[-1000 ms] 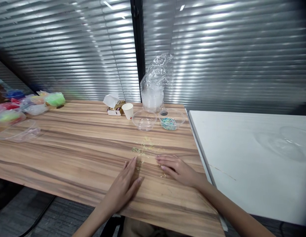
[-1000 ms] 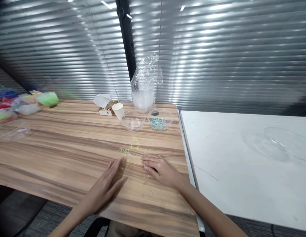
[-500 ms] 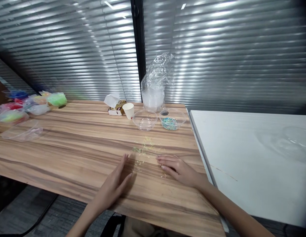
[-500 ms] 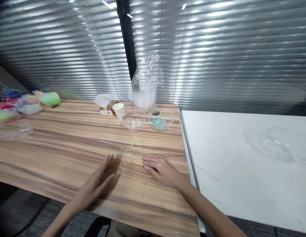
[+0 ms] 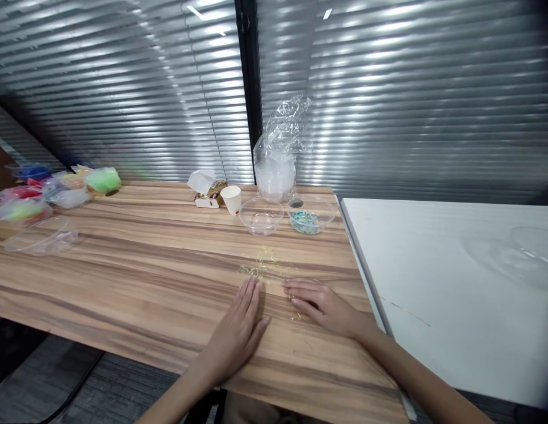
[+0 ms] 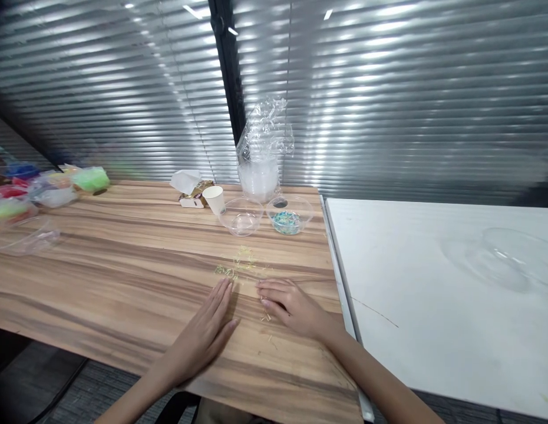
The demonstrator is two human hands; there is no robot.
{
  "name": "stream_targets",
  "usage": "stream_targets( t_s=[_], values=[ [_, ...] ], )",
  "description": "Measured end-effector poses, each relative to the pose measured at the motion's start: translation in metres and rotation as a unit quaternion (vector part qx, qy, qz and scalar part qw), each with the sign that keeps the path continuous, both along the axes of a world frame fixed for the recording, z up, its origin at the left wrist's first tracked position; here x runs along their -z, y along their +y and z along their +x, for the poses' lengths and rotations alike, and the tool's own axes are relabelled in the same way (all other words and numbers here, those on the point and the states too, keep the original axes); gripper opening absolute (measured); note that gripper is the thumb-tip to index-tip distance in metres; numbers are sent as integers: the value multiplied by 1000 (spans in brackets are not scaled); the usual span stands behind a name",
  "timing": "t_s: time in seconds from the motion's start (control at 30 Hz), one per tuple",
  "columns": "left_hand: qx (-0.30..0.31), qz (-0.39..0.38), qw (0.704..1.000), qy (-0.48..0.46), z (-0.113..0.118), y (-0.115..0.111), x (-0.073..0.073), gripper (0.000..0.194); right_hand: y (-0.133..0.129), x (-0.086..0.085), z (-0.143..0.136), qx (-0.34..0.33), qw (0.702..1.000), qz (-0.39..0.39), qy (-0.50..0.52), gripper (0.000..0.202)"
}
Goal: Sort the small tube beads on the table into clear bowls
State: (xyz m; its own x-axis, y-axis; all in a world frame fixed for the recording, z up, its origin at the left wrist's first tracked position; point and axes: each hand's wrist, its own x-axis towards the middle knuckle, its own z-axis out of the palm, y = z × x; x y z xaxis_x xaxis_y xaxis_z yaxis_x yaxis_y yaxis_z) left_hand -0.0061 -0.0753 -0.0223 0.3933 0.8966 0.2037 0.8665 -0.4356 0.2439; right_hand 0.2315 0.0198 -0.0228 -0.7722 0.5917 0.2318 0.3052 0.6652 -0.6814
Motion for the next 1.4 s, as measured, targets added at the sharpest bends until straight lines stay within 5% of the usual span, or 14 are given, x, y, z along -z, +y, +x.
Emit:
stream_targets(
  t_s=[0.47,0.67,0.87,1.4],
  values=[
    [49,-64,996,-24,-15,-8,-17,51,0,0,-1,-1,1000,-2,3,34],
    [-22,-49,998,-43,-43,32,-14,49,0,2,0,1,1000,-2,7,34],
    [22,-76,996,-43,-52,63,-6,47,1,4,0,0,1000,14,6,32],
    [52,-100,992,-64,-56,48,-12,45,0,-1,0,10,1000,0,7,33]
  ],
)
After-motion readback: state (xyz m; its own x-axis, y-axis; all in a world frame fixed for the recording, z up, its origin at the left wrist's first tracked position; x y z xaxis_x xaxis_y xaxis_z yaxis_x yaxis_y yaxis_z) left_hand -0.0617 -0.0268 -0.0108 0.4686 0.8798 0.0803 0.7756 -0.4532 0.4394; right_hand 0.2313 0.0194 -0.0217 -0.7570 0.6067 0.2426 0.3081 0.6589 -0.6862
